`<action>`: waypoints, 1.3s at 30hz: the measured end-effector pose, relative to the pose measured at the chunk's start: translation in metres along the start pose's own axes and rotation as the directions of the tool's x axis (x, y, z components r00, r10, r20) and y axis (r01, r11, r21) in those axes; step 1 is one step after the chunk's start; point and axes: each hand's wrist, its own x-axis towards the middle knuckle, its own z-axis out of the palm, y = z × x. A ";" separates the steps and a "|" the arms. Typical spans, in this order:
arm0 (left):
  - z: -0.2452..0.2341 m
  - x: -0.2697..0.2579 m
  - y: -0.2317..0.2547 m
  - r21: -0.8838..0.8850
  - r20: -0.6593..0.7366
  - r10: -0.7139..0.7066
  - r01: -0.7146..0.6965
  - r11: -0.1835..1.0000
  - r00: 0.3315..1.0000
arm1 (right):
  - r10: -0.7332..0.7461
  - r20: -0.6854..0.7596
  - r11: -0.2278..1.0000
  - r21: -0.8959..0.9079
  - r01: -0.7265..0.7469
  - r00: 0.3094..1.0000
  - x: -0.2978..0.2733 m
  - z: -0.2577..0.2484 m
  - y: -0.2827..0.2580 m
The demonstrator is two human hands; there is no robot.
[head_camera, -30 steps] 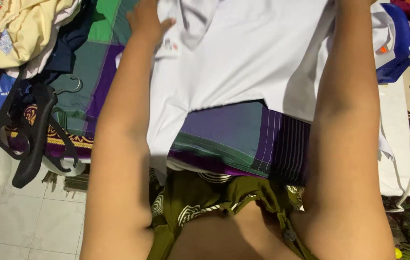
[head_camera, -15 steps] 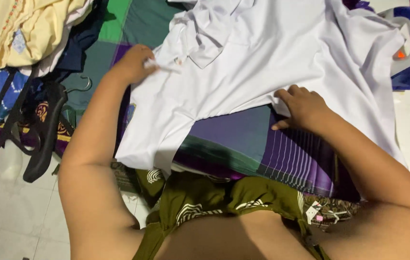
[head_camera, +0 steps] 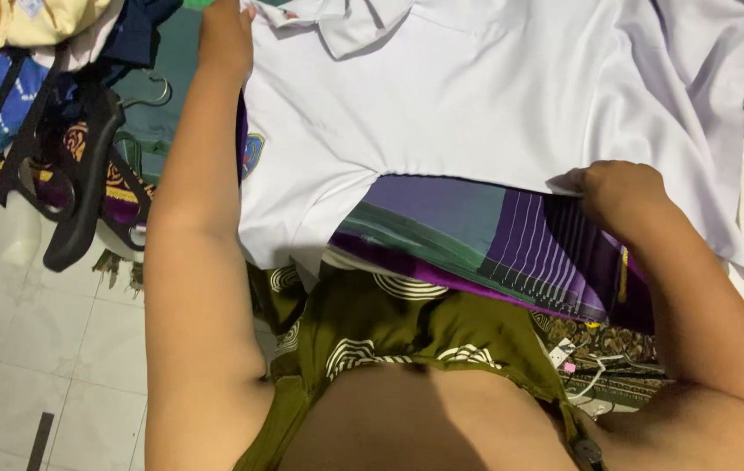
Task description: Ironing a white shirt on a flat surface
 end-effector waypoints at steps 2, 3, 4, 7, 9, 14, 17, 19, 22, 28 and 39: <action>0.000 -0.004 -0.006 0.077 0.019 -0.039 0.037 0.996 0.999 | 0.035 0.052 0.999 -0.012 -0.034 0.998 -0.007 -0.019 -0.022; -0.002 -0.005 -0.009 0.045 0.008 -0.049 0.049 0.998 0.999 | 0.016 0.064 0.998 -0.064 -0.012 0.998 -0.012 -0.032 -0.036; -0.004 -0.003 -0.011 0.011 -0.009 -0.056 0.057 0.998 0.998 | 0.001 0.071 0.993 -0.116 0.008 0.998 -0.015 -0.048 -0.050; -0.025 -0.020 -0.009 0.030 0.132 -0.150 0.147 0.989 0.980 | -0.282 -0.210 0.921 0.215 0.326 0.936 -0.012 -0.049 -0.077; -0.050 -0.036 0.009 0.130 0.364 -0.268 0.236 0.963 0.892 | -0.395 -0.091 0.783 0.486 0.387 0.914 -0.007 -0.053 -0.109; -0.099 -0.078 0.048 0.214 0.732 -0.402 0.375 0.902 0.550 | -0.640 0.155 0.364 0.924 0.119 0.752 0.022 -0.043 -0.197; -0.115 -0.099 0.061 0.328 0.755 -0.420 0.265 0.907 0.503 | -0.667 0.184 -0.085 0.944 -0.320 0.722 0.044 -0.028 -0.244; -0.115 -0.108 0.055 0.174 0.823 -0.302 0.293 0.940 0.481 | -0.629 0.120 -0.364 0.828 -0.427 0.768 0.057 -0.019 -0.271; -0.127 -0.112 0.042 -0.158 0.852 -0.157 0.532 0.832 0.499 | -0.564 0.113 -0.424 0.811 -0.403 0.818 0.053 -0.026 -0.289; -0.146 -0.116 0.037 -0.312 0.768 -0.197 0.624 0.716 0.610 | -0.503 0.137 -0.342 0.875 -0.342 0.853 0.036 -0.022 -0.274; -0.132 -0.102 0.051 0.128 0.806 -0.323 0.386 0.913 0.496 | -0.497 0.195 -0.062 0.964 -0.258 0.846 0.024 -0.027 -0.255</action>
